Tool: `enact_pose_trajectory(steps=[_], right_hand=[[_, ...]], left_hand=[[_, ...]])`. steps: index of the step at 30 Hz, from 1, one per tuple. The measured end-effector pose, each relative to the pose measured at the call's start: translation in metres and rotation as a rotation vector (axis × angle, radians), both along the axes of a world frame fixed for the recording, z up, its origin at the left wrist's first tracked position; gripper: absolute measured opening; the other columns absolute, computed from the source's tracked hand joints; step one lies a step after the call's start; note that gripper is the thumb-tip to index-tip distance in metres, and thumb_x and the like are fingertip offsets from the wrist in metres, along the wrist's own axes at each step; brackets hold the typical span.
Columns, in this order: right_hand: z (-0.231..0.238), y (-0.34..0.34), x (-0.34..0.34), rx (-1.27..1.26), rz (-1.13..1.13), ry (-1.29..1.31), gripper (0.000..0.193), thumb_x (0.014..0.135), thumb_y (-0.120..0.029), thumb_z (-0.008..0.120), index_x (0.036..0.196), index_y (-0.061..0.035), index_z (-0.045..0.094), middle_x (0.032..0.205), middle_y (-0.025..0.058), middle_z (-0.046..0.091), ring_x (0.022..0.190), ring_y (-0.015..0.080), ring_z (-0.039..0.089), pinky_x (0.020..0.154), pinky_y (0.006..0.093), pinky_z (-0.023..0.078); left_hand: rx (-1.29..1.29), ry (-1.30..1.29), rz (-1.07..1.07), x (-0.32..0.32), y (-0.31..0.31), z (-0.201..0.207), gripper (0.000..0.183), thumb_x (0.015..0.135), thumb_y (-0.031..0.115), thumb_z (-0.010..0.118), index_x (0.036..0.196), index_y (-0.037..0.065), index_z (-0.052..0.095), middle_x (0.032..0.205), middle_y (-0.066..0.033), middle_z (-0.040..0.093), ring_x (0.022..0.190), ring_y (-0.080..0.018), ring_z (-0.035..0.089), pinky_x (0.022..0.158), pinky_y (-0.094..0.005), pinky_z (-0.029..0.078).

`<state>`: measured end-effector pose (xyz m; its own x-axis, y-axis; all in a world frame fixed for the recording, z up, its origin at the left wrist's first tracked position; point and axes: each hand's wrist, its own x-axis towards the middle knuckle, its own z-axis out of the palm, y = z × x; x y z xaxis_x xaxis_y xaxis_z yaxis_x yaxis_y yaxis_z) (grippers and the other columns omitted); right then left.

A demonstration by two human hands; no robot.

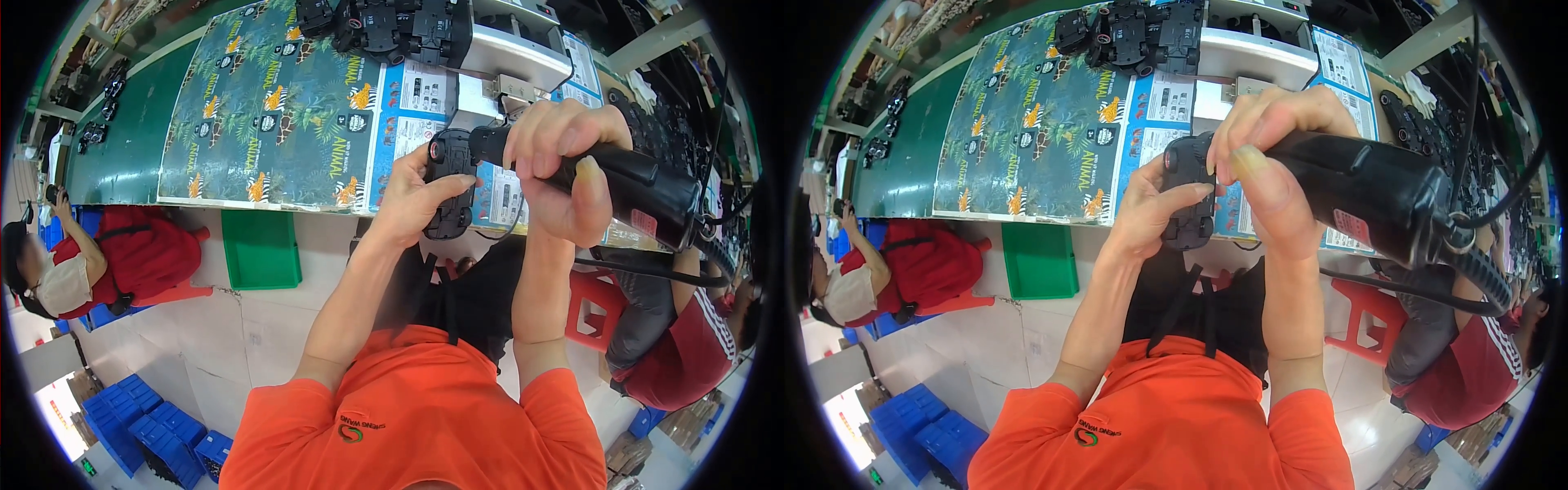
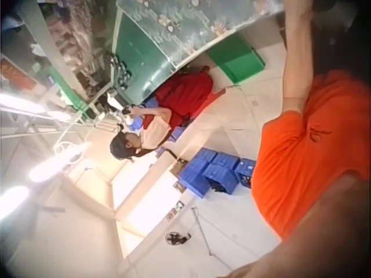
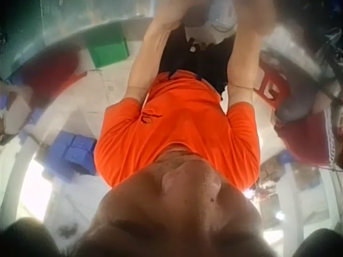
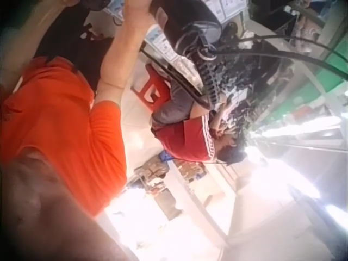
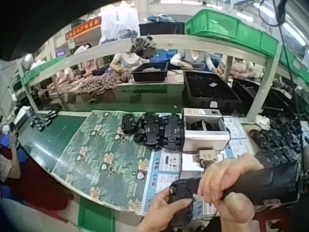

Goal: The person assembles toy cars by fastening screws into toy car bases using an electric screwdriver and placing the assembled bases onto the work table.

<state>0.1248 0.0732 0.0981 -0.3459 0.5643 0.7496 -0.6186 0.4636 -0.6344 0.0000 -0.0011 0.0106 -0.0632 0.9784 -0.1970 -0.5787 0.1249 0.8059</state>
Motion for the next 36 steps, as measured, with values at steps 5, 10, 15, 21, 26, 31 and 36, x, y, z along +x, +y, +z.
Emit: enact_pose_trajectory(steps=[5, 10, 15, 21, 26, 31, 36], right_hand=[[0.001, -0.003, 0.002, -0.011, -0.006, 0.023, 0.027, 0.09, -0.029, 0.059, 0.095, -0.0039, 0.05, 0.07, 0.0061, 0.051, 0.06, 0.0168, 0.05, 0.056, 0.0318, 0.046], [0.012, 0.014, 0.014, -0.033, 0.057, 0.193, 0.021, 0.094, -0.022, 0.051, 0.1, -0.0017, 0.049, 0.072, 0.01, 0.052, 0.06, 0.0205, 0.052, 0.058, 0.0349, 0.049], [0.022, 0.043, 0.028, -0.172, -0.169, 0.182, 0.016, 0.091, -0.011, 0.061, 0.101, 0.002, 0.059, 0.067, 0.0091, 0.056, 0.056, 0.0192, 0.056, 0.057, 0.0342, 0.049], [0.023, 0.041, 0.01, -0.059, -0.261, -0.035, 0.011, 0.091, -0.006, 0.062, 0.098, 0.0014, 0.059, 0.066, 0.0079, 0.055, 0.055, 0.0175, 0.055, 0.055, 0.032, 0.048], [0.035, 0.039, 0.0, -0.157, -0.388, -0.422, 0.013, 0.085, -0.01, 0.071, 0.079, -0.0009, 0.065, 0.058, 0.0036, 0.058, 0.047, 0.0097, 0.056, 0.047, 0.0238, 0.043], [0.008, 0.0, 0.037, -0.507, -0.064, -0.01, 0.026, 0.095, -0.028, 0.053, 0.095, -0.0021, 0.053, 0.067, 0.0041, 0.048, 0.053, 0.0146, 0.048, 0.051, 0.0281, 0.041], [0.003, -0.034, 0.029, -0.305, 0.069, 0.054, 0.032, 0.094, -0.035, 0.052, 0.1, -0.0031, 0.05, 0.07, 0.005, 0.049, 0.056, 0.0148, 0.048, 0.053, 0.0295, 0.043]], left_hand=[[0.008, 0.029, -0.033, -0.001, -0.001, -0.005, 0.038, 0.08, 0.001, 0.072, 0.116, -0.001, 0.061, 0.098, -0.0117, 0.07, 0.083, -0.019, 0.07, 0.074, -0.0332, 0.059], [-0.013, -0.262, 0.137, 0.0, 0.002, -0.012, 0.032, 0.086, 0.003, 0.065, 0.118, 0.001, 0.06, 0.105, -0.0139, 0.069, 0.092, -0.0223, 0.07, 0.08, -0.0381, 0.059], [0.072, -0.428, 0.258, -0.001, 0.0, -0.01, 0.052, 0.084, -0.004, 0.059, 0.133, 0.005, 0.043, 0.129, -0.0208, 0.056, 0.112, -0.0376, 0.062, 0.091, -0.0516, 0.058], [0.066, -0.328, 0.234, 0.002, -0.002, -0.006, 0.06, 0.077, -0.011, 0.056, 0.134, 0.005, 0.041, 0.125, -0.0182, 0.056, 0.104, -0.0371, 0.066, 0.086, -0.0511, 0.059], [0.07, -0.349, 0.264, -0.003, 0.001, -0.021, 0.061, 0.077, -0.012, 0.057, 0.134, 0.006, 0.044, 0.123, -0.0201, 0.059, 0.103, -0.0346, 0.065, 0.088, -0.0516, 0.058], [0.085, -0.337, 0.25, 0.001, 0.0, -0.014, 0.059, 0.076, -0.013, 0.058, 0.131, 0.005, 0.046, 0.117, -0.0169, 0.059, 0.102, -0.0318, 0.065, 0.088, -0.0514, 0.058], [0.078, -0.328, 0.236, -0.002, 0.003, -0.016, 0.056, 0.076, -0.013, 0.061, 0.128, 0.006, 0.048, 0.117, -0.0162, 0.061, 0.101, -0.0306, 0.066, 0.083, -0.0485, 0.06]])
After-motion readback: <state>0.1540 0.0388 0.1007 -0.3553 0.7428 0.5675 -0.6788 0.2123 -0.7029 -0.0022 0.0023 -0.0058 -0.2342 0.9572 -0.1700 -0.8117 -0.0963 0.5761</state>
